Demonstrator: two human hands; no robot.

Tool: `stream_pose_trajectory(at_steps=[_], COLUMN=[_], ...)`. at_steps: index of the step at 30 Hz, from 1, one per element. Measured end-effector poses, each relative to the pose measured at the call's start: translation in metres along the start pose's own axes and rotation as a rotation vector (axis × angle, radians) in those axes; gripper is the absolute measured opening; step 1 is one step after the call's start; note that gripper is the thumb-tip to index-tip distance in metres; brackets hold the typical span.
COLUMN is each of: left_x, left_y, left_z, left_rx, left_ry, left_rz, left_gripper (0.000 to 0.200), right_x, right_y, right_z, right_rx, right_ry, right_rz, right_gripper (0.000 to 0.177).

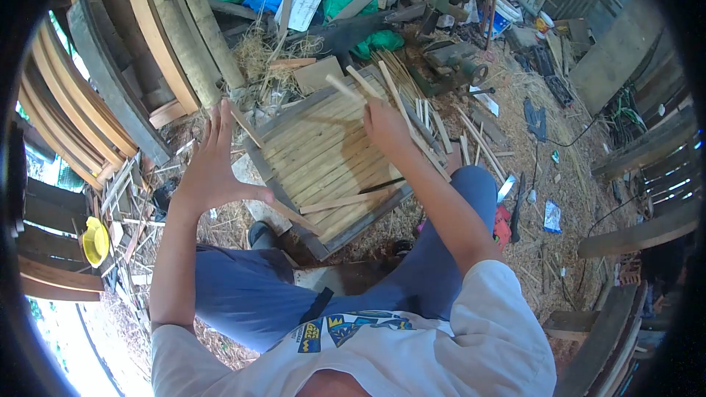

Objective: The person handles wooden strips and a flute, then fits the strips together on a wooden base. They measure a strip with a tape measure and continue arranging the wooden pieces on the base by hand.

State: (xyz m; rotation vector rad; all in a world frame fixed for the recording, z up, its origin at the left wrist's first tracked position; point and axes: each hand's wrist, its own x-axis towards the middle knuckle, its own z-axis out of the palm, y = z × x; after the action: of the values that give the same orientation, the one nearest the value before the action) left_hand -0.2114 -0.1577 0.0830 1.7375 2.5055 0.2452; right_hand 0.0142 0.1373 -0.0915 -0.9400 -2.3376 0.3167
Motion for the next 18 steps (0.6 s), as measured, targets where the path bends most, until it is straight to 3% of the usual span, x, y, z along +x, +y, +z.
stream_pose_trajectory(at_steps=[4,7,18], left_x=[0.002,0.003,0.003], left_y=[-0.004,-0.004,0.004], left_z=[0.002,0.002,-0.007], left_rx=[-0.003,0.020,0.060], left_ry=[0.002,-0.006,-0.045], left_rz=[0.009,0.016,-0.023], left_gripper=[0.182,0.182,0.184], right_x=[0.035,0.060,0.107], right_y=[0.022,0.051,0.062], right_z=[-0.001,0.008,0.015], right_rx=[0.134,0.500,0.688], right_ry=[0.193,0.149,0.147], right_rz=[0.062,0.104,0.092], right_gripper=[0.015,0.011,0.015])
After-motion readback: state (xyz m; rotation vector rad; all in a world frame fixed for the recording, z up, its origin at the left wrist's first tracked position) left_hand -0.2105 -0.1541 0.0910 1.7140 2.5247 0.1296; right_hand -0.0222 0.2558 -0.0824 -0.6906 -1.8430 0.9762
